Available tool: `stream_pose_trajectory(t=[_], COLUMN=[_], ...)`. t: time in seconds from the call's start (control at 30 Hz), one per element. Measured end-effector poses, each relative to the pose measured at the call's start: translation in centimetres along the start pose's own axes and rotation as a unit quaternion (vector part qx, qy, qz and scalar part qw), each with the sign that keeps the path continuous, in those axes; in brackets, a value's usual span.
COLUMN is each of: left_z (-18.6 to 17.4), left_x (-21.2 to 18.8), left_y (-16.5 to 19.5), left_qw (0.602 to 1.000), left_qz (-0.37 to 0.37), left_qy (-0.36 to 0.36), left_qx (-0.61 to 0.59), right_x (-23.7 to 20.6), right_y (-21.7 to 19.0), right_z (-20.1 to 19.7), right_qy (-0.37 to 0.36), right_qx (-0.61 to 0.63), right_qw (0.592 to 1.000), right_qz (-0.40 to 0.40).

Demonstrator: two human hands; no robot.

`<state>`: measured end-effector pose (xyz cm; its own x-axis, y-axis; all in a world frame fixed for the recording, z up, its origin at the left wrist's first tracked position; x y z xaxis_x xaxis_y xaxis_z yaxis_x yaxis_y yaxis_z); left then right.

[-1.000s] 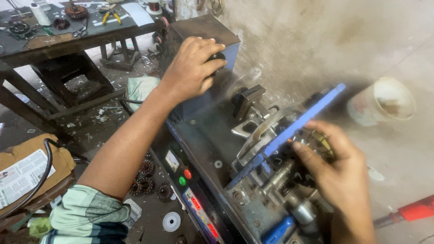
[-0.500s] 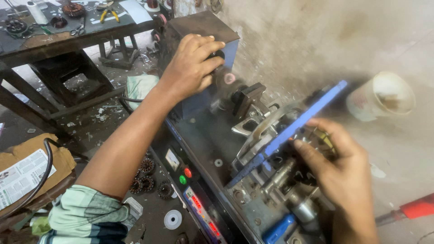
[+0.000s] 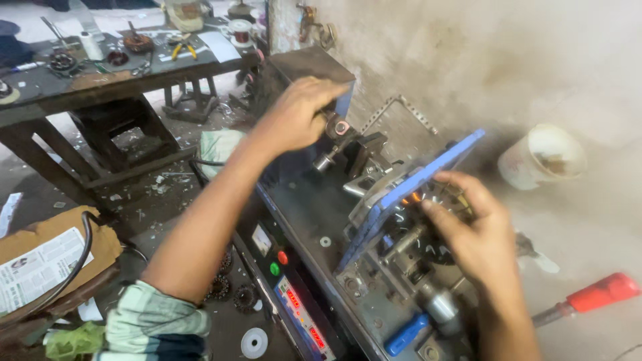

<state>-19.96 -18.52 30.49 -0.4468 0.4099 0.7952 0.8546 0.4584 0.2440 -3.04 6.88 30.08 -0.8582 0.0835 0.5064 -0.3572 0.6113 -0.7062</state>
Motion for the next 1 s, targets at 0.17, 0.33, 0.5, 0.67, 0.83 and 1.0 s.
stream_pose_trajectory(t=[0.17, 0.33, 0.5, 0.67, 0.83, 1.0], left_z=[5.9, 7.8, 4.9, 7.7, 8.0, 2.1], left_x=[3.7, 4.3, 2.8, 4.3, 7.6, -1.7], left_y=[-1.4, -1.5, -0.7, -2.5, -1.0, -1.7], left_qw=[0.97, 0.907, 0.935, 0.945, 0.957, 0.749], left_qz=[-0.188, -0.214, -0.187, -0.283, -0.168, -0.135], left_qy=[-0.071, -0.059, 0.052, 0.022, -0.005, 0.104], left_qx=[-0.133, -0.358, -0.298, -0.164, -0.238, -0.64], right_x=[0.1, 0.2, 0.3, 0.1, 0.4, 0.0], right_y=[0.9, -0.1, -0.9, 0.9, -0.1, 0.9], right_z=[0.1, -0.1, -0.1, 0.2, 0.0, 0.1], right_qy=[-0.005, 0.0, 0.001, -0.002, 0.001, -0.006], right_qx=[0.036, 0.009, -0.015, 0.041, 0.021, 0.053], right_qw=[0.997, 1.0, 0.998, 0.998, 1.0, 0.996], right_qz=[0.062, 0.006, -0.057, 0.044, 0.018, 0.065])
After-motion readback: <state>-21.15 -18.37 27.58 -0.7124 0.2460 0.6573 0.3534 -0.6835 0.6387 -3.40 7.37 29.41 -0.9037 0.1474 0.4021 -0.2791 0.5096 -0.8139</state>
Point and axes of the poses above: each hand's wrist, its own x-axis towards the middle knuckle, its own z-axis out of the palm, y = z × x, the point moved 9 cm from there along x, towards the middle knuckle, and after that the axes turned 2 degrees about y, right-handed, at the moved point
